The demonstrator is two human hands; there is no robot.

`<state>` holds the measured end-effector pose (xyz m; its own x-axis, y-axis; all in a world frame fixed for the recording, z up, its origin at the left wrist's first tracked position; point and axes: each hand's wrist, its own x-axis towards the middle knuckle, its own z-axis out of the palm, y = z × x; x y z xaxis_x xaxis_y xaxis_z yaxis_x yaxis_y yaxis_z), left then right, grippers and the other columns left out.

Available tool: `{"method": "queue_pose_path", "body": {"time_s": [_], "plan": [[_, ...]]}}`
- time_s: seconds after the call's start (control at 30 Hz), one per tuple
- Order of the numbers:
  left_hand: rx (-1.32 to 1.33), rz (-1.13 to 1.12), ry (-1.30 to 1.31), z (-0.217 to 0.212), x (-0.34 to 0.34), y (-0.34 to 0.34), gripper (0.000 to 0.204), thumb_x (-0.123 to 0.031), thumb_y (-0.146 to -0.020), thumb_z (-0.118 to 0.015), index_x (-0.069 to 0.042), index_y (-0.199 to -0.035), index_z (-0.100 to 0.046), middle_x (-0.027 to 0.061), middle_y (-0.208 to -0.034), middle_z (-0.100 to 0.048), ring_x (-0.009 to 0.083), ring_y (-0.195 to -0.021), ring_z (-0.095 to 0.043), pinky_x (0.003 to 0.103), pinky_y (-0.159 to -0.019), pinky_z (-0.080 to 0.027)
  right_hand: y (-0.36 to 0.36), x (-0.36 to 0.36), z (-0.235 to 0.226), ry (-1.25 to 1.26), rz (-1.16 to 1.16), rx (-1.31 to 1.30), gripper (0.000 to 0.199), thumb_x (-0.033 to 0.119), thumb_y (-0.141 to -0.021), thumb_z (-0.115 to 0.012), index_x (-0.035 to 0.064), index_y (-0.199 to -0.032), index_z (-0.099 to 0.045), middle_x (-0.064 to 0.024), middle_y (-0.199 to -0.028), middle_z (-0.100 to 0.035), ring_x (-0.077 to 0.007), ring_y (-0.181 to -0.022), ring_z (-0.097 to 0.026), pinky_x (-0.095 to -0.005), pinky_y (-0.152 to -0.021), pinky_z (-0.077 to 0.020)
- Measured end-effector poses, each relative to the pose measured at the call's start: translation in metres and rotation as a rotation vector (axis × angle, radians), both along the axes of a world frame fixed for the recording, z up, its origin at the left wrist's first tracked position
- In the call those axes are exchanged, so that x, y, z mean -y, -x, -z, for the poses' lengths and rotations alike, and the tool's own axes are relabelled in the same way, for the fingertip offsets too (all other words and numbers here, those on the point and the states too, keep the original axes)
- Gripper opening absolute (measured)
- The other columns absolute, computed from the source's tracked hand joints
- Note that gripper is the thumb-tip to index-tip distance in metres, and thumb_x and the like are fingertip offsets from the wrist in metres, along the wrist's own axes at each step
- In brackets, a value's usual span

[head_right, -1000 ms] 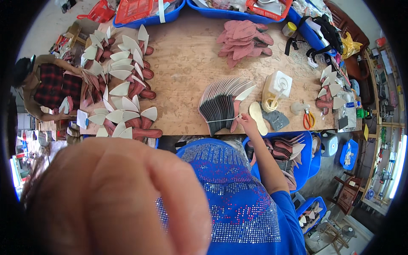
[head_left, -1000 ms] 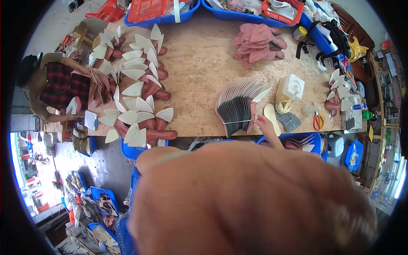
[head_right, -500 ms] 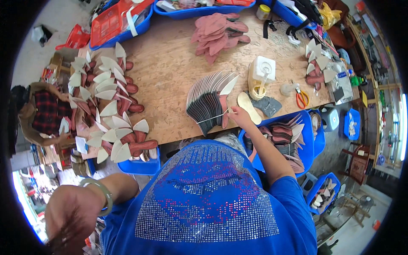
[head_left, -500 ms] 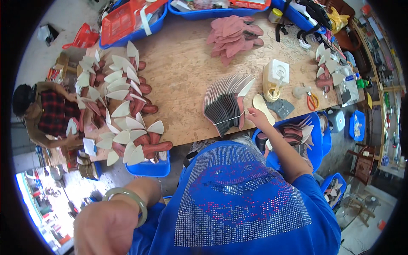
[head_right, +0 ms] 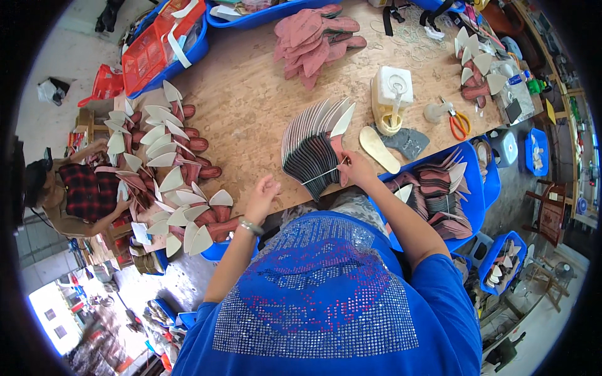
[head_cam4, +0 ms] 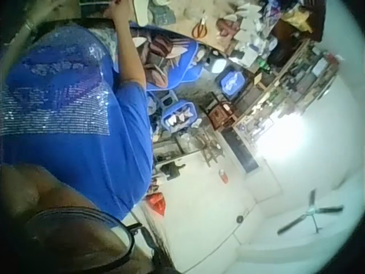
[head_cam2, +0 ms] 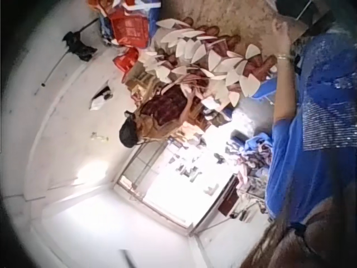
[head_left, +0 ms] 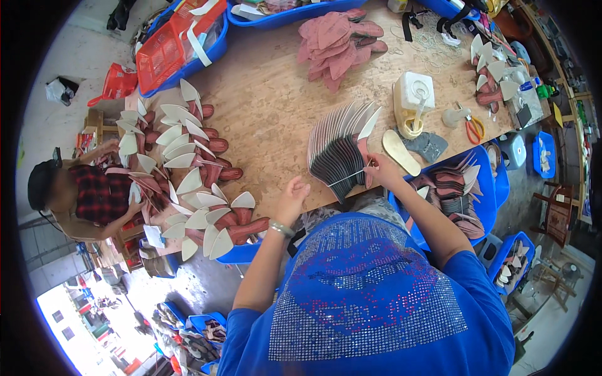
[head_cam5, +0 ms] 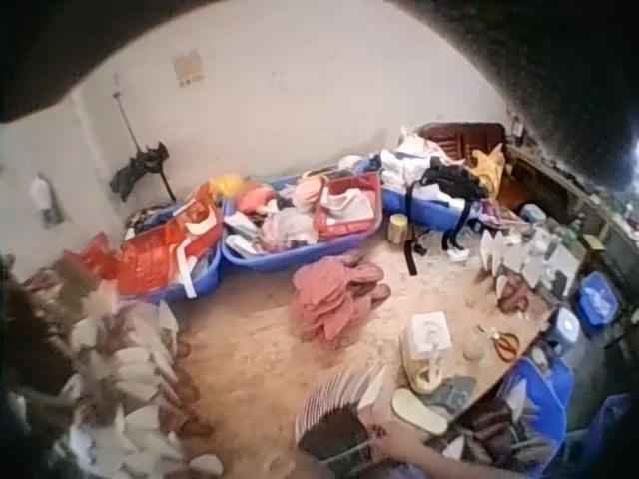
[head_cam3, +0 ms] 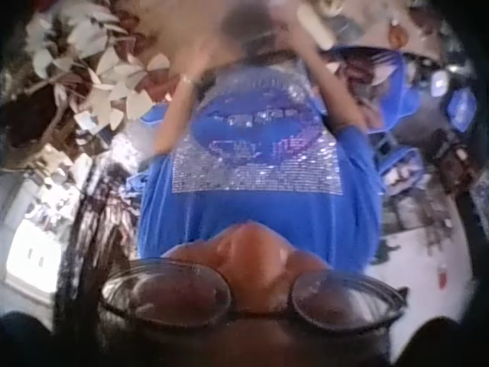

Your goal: The person applies glue to the sole of a pink slipper using a brush and then presses it onto a white insole. They repeat this process for multiple pairs of slippers, stacking the finished units into a blue bin.

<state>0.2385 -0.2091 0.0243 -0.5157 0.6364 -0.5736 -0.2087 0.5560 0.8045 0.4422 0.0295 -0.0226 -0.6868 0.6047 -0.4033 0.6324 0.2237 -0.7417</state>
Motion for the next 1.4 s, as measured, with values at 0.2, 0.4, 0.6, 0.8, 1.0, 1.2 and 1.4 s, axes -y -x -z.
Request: {"method": "queue_pose_path", "body": {"time_s": [0.2,0.4,0.6,0.8,1.0,1.2,1.4], "plan": [[0.340,-0.265,0.101,0.043,-0.037,-0.010,0.060,-0.032,-0.087,-0.066,-0.002,-0.132,-0.040,0.0094,-0.109,-0.061,0.0153,-0.085,-0.060,0.027,-0.072,-0.049,0.000,0.004,0.010,0.033,0.113,0.034,0.067,0.033,-0.072,-0.074,0.0012,-0.126,-0.048,-0.0199,-0.104,-0.063,-0.0314,-0.095,-0.062,-0.0378,-0.082,-0.0483],[0.455,-0.225,-0.046,0.063,-0.065,-0.008,0.044,-0.030,-0.087,-0.067,-0.005,-0.120,-0.052,0.0045,-0.101,-0.065,0.0160,-0.086,-0.062,0.031,-0.073,-0.050,0.012,0.001,0.030,0.341,0.169,-0.063,0.072,0.019,-0.076,-0.073,-0.0031,-0.134,-0.037,-0.0123,-0.064,-0.061,-0.0209,-0.047,-0.060,-0.0319,-0.043,-0.0479],[0.425,-0.204,0.031,0.057,-0.073,-0.020,0.039,-0.027,-0.087,-0.066,-0.005,-0.118,-0.054,0.0057,-0.104,-0.064,0.0167,-0.087,-0.062,0.030,-0.073,-0.050,0.007,-0.013,-0.006,0.487,0.203,0.000,0.068,0.020,-0.075,-0.072,-0.0005,-0.131,-0.040,-0.0130,-0.066,-0.061,-0.0207,-0.044,-0.058,-0.0333,-0.041,-0.0464],[0.509,-0.115,-0.029,0.059,-0.087,-0.022,0.039,-0.028,-0.087,-0.066,-0.003,-0.114,-0.055,0.0069,-0.101,-0.065,0.0171,-0.084,-0.063,0.029,-0.073,-0.051,0.001,-0.026,-0.017,0.479,0.231,-0.018,0.061,0.016,-0.078,-0.070,-0.0006,-0.129,-0.042,-0.0086,-0.063,-0.058,-0.0178,-0.040,-0.054,-0.0310,-0.038,-0.0433],[0.497,-0.080,0.001,0.053,-0.088,-0.021,0.040,-0.029,-0.088,-0.064,-0.003,-0.116,-0.053,0.0071,-0.099,-0.066,0.0163,-0.081,-0.063,0.028,-0.071,-0.051,-0.020,-0.030,0.014,0.240,0.177,-0.070,0.053,0.019,-0.080,-0.069,-0.0012,-0.125,-0.050,-0.0111,-0.085,-0.065,-0.0221,-0.076,-0.066,-0.0320,-0.069,-0.0510],[0.270,-0.052,-0.015,0.044,-0.085,-0.014,0.042,-0.022,-0.089,-0.063,-0.002,-0.122,-0.046,0.0069,-0.102,-0.065,0.0165,-0.082,-0.064,0.027,-0.070,-0.051,-0.006,-0.025,-0.025,-0.331,0.028,-0.240,0.035,0.018,-0.075,-0.070,0.0041,-0.106,-0.063,-0.0113,-0.091,-0.065,-0.0278,-0.090,-0.062,-0.0372,-0.079,-0.0483],[0.461,-0.019,0.015,0.048,-0.083,-0.015,0.040,-0.021,-0.089,-0.064,-0.004,-0.120,-0.046,0.0062,-0.103,-0.065,0.0170,-0.085,-0.064,0.028,-0.072,-0.051,0.009,0.006,-0.030,-0.594,-0.662,-0.086,0.032,0.024,-0.068,-0.074,0.0100,-0.096,-0.064,-0.0075,-0.091,-0.062,-0.0239,-0.090,-0.060,-0.0381,-0.079,-0.0455]]}}
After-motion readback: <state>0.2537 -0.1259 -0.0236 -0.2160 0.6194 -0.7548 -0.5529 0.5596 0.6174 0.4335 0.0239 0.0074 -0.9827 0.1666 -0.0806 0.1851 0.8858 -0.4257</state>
